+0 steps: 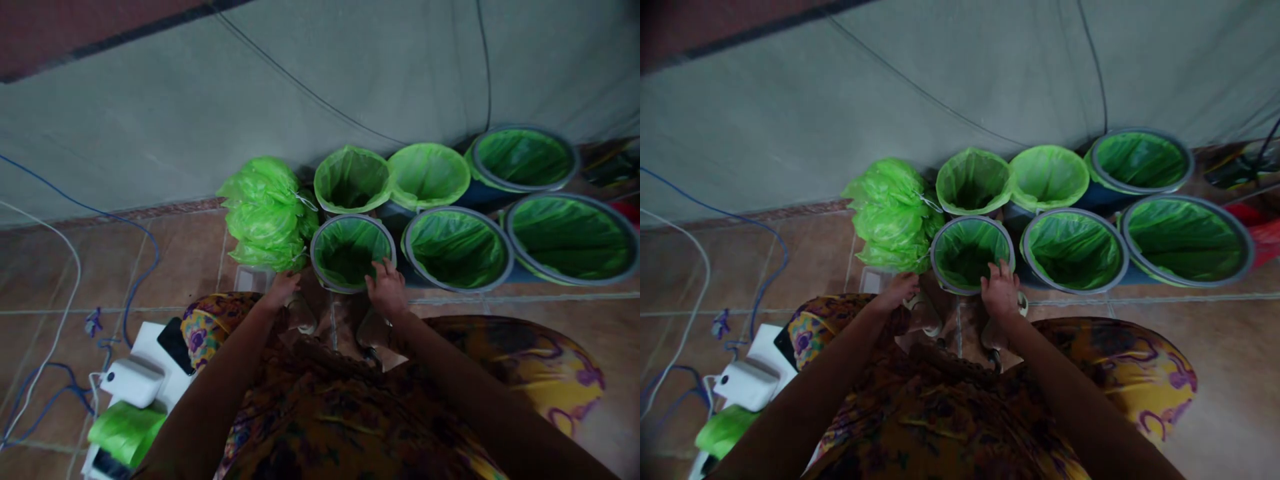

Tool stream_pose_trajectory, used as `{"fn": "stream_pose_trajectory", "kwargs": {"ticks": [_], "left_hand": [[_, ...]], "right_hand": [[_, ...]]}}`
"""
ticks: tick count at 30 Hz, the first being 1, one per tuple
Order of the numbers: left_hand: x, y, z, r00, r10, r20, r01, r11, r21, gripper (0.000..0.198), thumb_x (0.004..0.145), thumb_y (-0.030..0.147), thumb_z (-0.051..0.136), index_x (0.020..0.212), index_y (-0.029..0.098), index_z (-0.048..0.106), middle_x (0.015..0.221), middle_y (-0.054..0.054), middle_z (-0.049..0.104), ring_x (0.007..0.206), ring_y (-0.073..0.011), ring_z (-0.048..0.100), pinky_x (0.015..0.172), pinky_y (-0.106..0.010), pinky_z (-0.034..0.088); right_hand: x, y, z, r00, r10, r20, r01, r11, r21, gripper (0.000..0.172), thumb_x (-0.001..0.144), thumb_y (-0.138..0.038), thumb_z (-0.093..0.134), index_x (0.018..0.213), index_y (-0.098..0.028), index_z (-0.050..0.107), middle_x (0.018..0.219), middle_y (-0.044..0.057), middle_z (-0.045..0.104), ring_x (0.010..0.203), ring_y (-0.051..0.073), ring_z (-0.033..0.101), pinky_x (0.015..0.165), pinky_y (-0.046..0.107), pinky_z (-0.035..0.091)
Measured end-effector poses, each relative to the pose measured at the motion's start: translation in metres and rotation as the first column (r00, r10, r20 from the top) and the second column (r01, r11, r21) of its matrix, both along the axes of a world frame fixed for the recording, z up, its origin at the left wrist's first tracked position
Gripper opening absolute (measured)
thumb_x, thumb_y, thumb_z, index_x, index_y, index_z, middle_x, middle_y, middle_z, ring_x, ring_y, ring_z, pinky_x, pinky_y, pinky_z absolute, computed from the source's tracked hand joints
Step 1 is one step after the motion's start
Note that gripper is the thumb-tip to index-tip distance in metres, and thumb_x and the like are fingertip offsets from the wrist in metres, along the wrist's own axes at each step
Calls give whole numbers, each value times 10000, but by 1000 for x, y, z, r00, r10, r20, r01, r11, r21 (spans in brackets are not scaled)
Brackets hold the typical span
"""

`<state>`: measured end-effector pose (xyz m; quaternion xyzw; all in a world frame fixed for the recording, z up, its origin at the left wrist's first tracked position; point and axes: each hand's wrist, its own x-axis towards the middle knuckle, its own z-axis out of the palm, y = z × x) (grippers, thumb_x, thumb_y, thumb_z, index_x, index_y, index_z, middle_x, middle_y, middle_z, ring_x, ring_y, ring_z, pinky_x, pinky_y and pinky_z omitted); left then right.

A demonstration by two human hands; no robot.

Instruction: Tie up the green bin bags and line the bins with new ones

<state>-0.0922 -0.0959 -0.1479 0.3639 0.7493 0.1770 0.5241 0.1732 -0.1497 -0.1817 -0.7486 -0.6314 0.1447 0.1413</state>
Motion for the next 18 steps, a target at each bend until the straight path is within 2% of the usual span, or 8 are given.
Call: {"fn": "stream_pose_trajectory", "kwargs": {"ticks": [3, 6, 9, 11, 14, 18], "left_hand": [[-8, -5, 12, 999, 22, 36, -21, 999, -34, 251, 830, 343, 642, 974, 138, 634, 889, -69, 689, 709, -139, 657, 586, -212, 488], [-7, -6, 27, 998, 41, 55, -40, 999, -16, 250, 836, 330, 636, 998, 140, 629, 917, -77, 698, 708, -135, 662, 608, -223, 492], [-5, -9, 49, 993, 61, 102, -66, 997, 47, 265, 823, 306, 655, 1022, 134, 630, 946, -91, 707, 710, -136, 673, 631, -231, 493], [-8, -15, 71, 985, 59, 160, -79, 990, 120, 330, 789, 321, 698, 1054, 135, 633, 951, -88, 714, 725, -140, 680, 653, -235, 499], [-22, -33, 115, 968, 40, 246, -111, 954, 279, 443, 728, 390, 755, 1077, 139, 649, 962, -82, 724, 759, -146, 682, 698, -248, 510], [-61, -69, 173, 936, 128, 329, -278, 842, 462, 519, 681, 445, 786, 1080, 136, 666, 957, -73, 729, 776, -147, 677, 747, -265, 524]], "right_hand": [[-9, -7, 3, 998, 39, -40, -38, 999, 18, 463, 939, -324, 390, 1324, -100, 516, 1431, 200, 457, 1271, 301, 456, 1032, 441, 347], [-10, -9, 7, 995, 97, -35, -96, 995, 39, 429, 920, -268, 411, 1292, -108, 551, 1415, 189, 483, 1261, 304, 458, 1038, 442, 329], [-8, -13, 11, 984, 179, 4, -179, 984, -5, 406, 899, -220, 434, 1263, -119, 583, 1388, 173, 518, 1251, 305, 469, 1052, 450, 309], [-10, -15, 15, 979, 204, 15, -204, 979, -29, 404, 893, -205, 441, 1258, -117, 590, 1378, 170, 530, 1241, 299, 484, 1051, 442, 318], [-16, -16, 20, 975, 224, 3, -224, 974, -30, 392, 886, -197, 451, 1240, -122, 604, 1369, 160, 540, 1224, 286, 509, 1038, 423, 351], [-28, -14, 27, 958, 286, -30, -286, 958, 10, 355, 886, -196, 444, 1172, -118, 638, 1297, 157, 591, 1185, 262, 548, 1021, 388, 395]]}}
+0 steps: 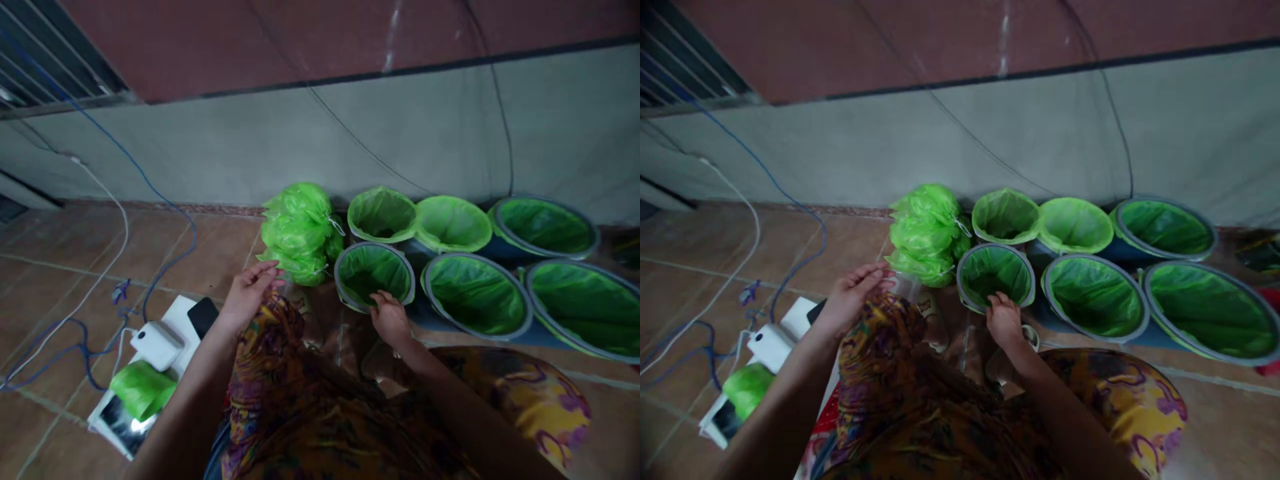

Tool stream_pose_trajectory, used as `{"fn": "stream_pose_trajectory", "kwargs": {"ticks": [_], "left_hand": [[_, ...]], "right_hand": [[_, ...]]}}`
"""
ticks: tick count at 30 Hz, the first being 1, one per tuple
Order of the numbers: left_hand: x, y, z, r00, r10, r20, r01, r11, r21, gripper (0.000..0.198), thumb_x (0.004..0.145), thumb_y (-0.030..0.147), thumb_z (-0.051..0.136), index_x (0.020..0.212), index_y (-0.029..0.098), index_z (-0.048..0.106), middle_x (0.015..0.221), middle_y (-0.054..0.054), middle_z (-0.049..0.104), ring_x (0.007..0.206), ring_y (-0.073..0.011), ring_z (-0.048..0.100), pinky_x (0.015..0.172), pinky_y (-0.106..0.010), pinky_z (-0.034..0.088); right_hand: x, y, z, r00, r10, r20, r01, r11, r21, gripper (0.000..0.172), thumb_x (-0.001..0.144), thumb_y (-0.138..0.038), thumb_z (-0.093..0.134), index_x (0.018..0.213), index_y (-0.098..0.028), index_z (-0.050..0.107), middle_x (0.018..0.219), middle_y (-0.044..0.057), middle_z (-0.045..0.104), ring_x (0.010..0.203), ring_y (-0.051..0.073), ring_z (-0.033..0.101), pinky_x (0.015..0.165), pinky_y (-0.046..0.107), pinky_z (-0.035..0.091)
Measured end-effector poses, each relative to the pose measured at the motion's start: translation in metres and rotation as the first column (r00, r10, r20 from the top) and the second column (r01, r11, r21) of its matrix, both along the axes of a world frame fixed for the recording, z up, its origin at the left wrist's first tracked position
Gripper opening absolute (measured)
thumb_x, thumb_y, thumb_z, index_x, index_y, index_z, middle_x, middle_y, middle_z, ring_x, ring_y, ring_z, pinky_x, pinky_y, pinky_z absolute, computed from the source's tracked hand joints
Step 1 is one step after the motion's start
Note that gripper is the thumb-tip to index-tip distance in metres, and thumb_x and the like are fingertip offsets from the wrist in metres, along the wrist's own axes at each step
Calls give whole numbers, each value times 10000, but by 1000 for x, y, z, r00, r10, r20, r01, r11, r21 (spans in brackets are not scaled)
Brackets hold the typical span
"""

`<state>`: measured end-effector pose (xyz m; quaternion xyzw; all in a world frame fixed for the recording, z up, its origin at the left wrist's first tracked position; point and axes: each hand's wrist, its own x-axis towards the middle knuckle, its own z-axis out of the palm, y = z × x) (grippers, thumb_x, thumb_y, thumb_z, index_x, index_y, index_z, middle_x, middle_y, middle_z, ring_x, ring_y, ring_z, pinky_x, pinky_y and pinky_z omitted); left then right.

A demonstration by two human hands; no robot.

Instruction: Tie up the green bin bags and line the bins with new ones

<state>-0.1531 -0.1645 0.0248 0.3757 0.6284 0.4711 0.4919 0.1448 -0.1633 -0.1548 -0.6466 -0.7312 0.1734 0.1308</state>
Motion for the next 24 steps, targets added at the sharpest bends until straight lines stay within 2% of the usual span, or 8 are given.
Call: {"fn": "stream_pose_trajectory", "kwargs": {"ticks": [3, 5, 9, 11, 13, 16, 19, 24], "left_hand": [[-33, -37, 14, 984, 168, 59, -172, 982, 79, 510, 665, 435, 799, 1056, 135, 671, 914, -64, 730, 732, -134, 664, 723, -253, 524], [-51, -70, -1, 955, 277, 109, -284, 957, 55, 463, 659, 411, 801, 998, 123, 673, 851, -58, 722, 673, -125, 645, 679, -243, 516], [-72, -145, -74, 792, 532, 300, -482, 846, -229, 274, 675, 268, 773, 869, 118, 652, 722, -32, 677, 601, -111, 621, 604, -213, 484], [-80, -178, -113, 702, 607, 373, -489, 791, -369, 158, 734, 230, 715, 788, 121, 614, 665, -21, 638, 557, -101, 597, 564, -203, 463], [-90, -199, -141, 588, 696, 413, -527, 716, -458, 99, 790, 205, 652, 793, 135, 582, 704, -31, 646, 592, -113, 620, 600, -221, 490], [-107, -203, -162, 439, 756, 485, -582, 651, -488, 107, 835, 140, 578, 942, 136, 571, 846, -68, 679, 697, -132, 666, 681, -243, 526], [-120, -184, -166, 338, 717, 610, -611, 660, -437, 200, 834, 40, 515, 1008, 130, 553, 841, -64, 672, 672, -120, 664, 704, -244, 546], [-124, -158, -169, 216, 688, 693, -642, 635, -430, 241, 834, -20, 438, 983, 116, 570, 711, -39, 643, 572, -104, 637, 706, -250, 577]], "right_hand": [[-15, 1, 4, 994, 85, -75, -81, 995, 64, 334, 889, -210, 417, 1105, -118, 655, 1188, 157, 645, 1102, 243, 598, 981, 371, 442], [-31, 2, 8, 979, 148, -138, -133, 984, 115, 328, 890, -239, 406, 1075, -133, 656, 1140, 145, 663, 1049, 238, 621, 956, 373, 465], [-80, 2, 34, 932, 249, -263, -204, 961, 187, 344, 904, -330, 392, 1054, -158, 651, 1108, 129, 681, 1003, 245, 642, 905, 391, 496], [-108, -3, 56, 906, 285, -314, -230, 952, 202, 345, 909, -360, 403, 1059, -172, 650, 1098, 117, 688, 987, 239, 648, 881, 383, 506], [-135, -9, 80, 885, 318, -339, -248, 940, 233, 336, 909, -379, 425, 1052, -178, 653, 1086, 112, 691, 992, 238, 643, 886, 386, 505], [-169, -20, 113, 864, 375, -337, -266, 907, 327, 326, 913, -381, 443, 1041, -177, 664, 1084, 113, 693, 1027, 247, 626, 932, 412, 487], [-197, -35, 132, 801, 486, -348, -350, 854, 386, 310, 923, -358, 450, 1053, -183, 670, 1102, 106, 693, 1057, 239, 620, 956, 413, 482], [-222, -70, 128, 697, 608, -380, -499, 792, 352, 269, 934, -261, 445, 1066, -185, 667, 1100, 92, 700, 1048, 213, 638, 926, 370, 511]]}}
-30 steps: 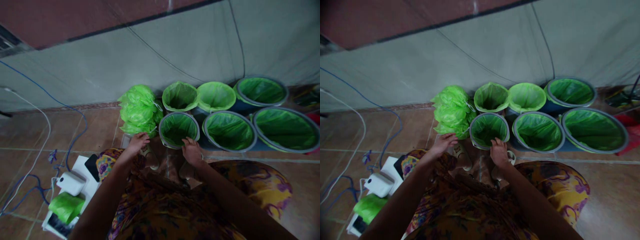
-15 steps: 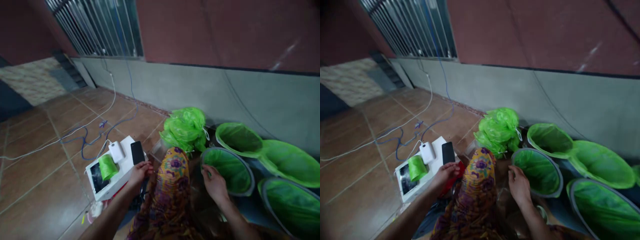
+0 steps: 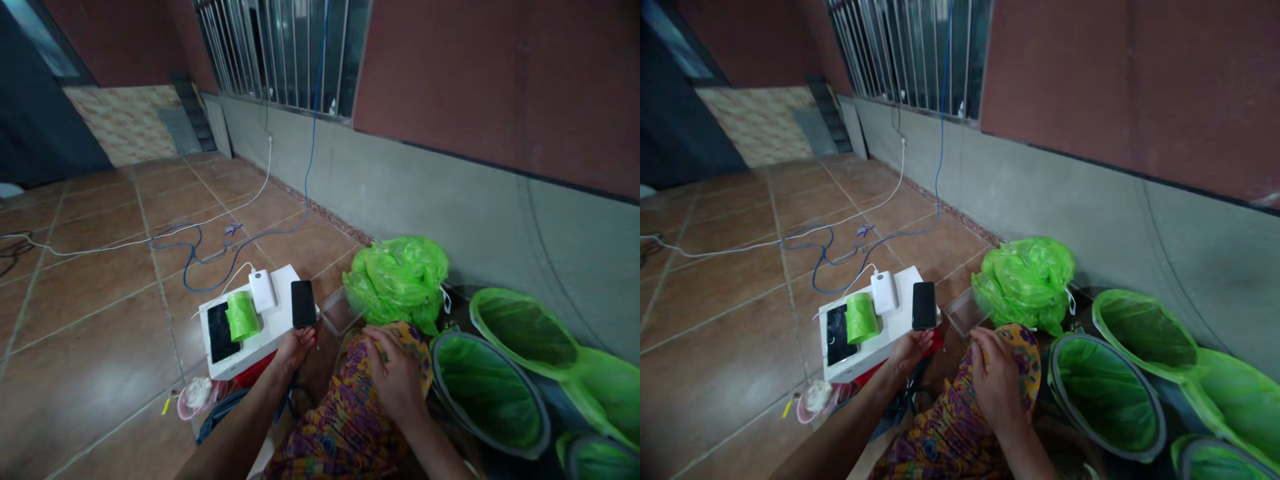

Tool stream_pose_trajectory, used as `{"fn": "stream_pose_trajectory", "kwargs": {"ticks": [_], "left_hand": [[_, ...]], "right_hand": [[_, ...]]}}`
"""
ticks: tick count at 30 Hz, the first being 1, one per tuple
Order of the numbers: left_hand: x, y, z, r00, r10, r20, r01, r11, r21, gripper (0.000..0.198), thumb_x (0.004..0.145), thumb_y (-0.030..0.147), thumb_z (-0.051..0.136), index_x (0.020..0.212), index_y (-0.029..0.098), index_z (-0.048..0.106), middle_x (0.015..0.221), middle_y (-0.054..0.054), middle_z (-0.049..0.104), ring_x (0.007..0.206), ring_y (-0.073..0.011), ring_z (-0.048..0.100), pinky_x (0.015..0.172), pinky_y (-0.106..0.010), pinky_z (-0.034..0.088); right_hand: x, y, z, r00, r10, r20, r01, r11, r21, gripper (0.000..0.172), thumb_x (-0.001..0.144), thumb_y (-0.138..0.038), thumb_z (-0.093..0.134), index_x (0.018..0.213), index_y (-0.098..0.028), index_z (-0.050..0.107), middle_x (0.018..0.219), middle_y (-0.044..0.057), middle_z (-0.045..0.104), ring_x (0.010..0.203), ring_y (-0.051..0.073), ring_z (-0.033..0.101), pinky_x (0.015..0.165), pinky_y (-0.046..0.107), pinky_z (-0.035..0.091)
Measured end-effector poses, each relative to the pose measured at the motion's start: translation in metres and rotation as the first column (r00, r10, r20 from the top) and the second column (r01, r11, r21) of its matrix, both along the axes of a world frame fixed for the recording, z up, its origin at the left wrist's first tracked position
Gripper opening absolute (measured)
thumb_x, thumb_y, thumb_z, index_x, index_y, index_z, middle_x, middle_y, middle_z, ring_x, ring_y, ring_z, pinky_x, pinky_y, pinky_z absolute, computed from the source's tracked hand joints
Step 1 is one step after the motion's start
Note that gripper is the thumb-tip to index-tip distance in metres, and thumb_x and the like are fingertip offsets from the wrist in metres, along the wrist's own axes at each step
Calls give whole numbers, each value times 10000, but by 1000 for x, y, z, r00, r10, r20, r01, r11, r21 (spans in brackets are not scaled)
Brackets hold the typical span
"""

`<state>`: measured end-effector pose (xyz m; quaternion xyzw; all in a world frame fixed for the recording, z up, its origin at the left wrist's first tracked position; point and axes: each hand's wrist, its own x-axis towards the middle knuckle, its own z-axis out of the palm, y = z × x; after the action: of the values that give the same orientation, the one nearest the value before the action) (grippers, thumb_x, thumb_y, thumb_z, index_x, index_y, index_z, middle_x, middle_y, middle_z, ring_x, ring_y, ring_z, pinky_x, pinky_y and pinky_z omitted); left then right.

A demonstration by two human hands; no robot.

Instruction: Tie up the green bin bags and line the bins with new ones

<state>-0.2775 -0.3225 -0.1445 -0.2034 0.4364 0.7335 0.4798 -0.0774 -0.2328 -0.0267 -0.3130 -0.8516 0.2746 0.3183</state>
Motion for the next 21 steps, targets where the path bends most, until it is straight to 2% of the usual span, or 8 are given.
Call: {"fn": "stream_pose_trajectory", "kwargs": {"ticks": [3, 7, 12, 14, 16, 18, 20, 21], "left_hand": [[0, 3, -4, 1000, 12, -12, -12, 1000, -3, 241, 824, -31, 461, 973, 116, 580, 733, -56, 663, 617, -122, 667, 697, -252, 585], [-1, 5, -6, 1000, -14, -13, 14, 999, -32, 204, 832, -29, 472, 920, 118, 582, 748, -61, 666, 634, -118, 674, 660, -214, 571], [1, 5, -7, 993, -104, -45, 101, 992, -74, 188, 845, -21, 474, 871, 130, 582, 783, -58, 681, 670, -109, 681, 686, -189, 561], [6, 5, -6, 984, -169, -65, 159, 979, -127, 169, 851, 1, 486, 889, 128, 590, 793, -62, 691, 663, -121, 684, 676, -209, 566], [13, 6, 1, 967, -232, -104, 208, 956, -207, 143, 842, 22, 523, 905, 129, 594, 794, -61, 698, 639, -123, 679, 641, -215, 563], [24, 10, 17, 942, -275, -191, 222, 940, -260, 149, 821, 27, 558, 914, 135, 601, 783, -48, 698, 617, -105, 665, 607, -191, 543], [38, 18, 45, 898, -291, -331, 224, 948, -226, 174, 799, 37, 591, 935, 144, 617, 789, -33, 698, 624, -88, 655, 605, -167, 524], [47, 24, 62, 865, -296, -404, 245, 954, -175, 198, 787, 64, 624, 963, 155, 626, 810, -27, 704, 642, -88, 655, 622, -169, 524]], "right_hand": [[-3, -19, -16, 996, 78, 41, -78, 997, -23, 263, 931, -194, 433, 1040, -187, 672, 1077, 81, 704, 1018, 197, 648, 905, 344, 520], [-1, -34, -31, 988, 115, 103, -115, 993, -3, 259, 921, -141, 445, 987, -204, 687, 1021, 58, 712, 981, 202, 649, 888, 357, 516], [5, -35, -24, 995, 98, -12, -98, 995, 1, 259, 921, -138, 452, 998, -206, 690, 1009, 52, 715, 969, 176, 650, 891, 321, 518], [17, -26, -22, 996, 11, -90, -13, 1000, -24, 264, 934, -161, 442, 1023, -208, 686, 1037, 60, 713, 995, 165, 650, 903, 301, 517], [40, -8, -27, 981, -151, -124, 145, 988, -52, 272, 945, -202, 431, 1049, -211, 682, 1077, 73, 706, 1028, 171, 646, 924, 309, 511], [72, 15, -43, 927, -367, -73, 362, 929, -70, 286, 947, -248, 422, 1065, -198, 678, 1107, 95, 695, 1039, 192, 646, 932, 337, 507], [108, 39, -69, 817, -560, 140, 570, 820, -46, 326, 940, -259, 403, 1103, -143, 661, 1111, 136, 687, 1044, 225, 643, 927, 363, 501], [125, 49, -84, 742, -597, 305, 630, 776, -15, 345, 924, -242, 415, 1147, -112, 642, 1137, 163, 676, 1082, 249, 629, 947, 381, 485]]}}
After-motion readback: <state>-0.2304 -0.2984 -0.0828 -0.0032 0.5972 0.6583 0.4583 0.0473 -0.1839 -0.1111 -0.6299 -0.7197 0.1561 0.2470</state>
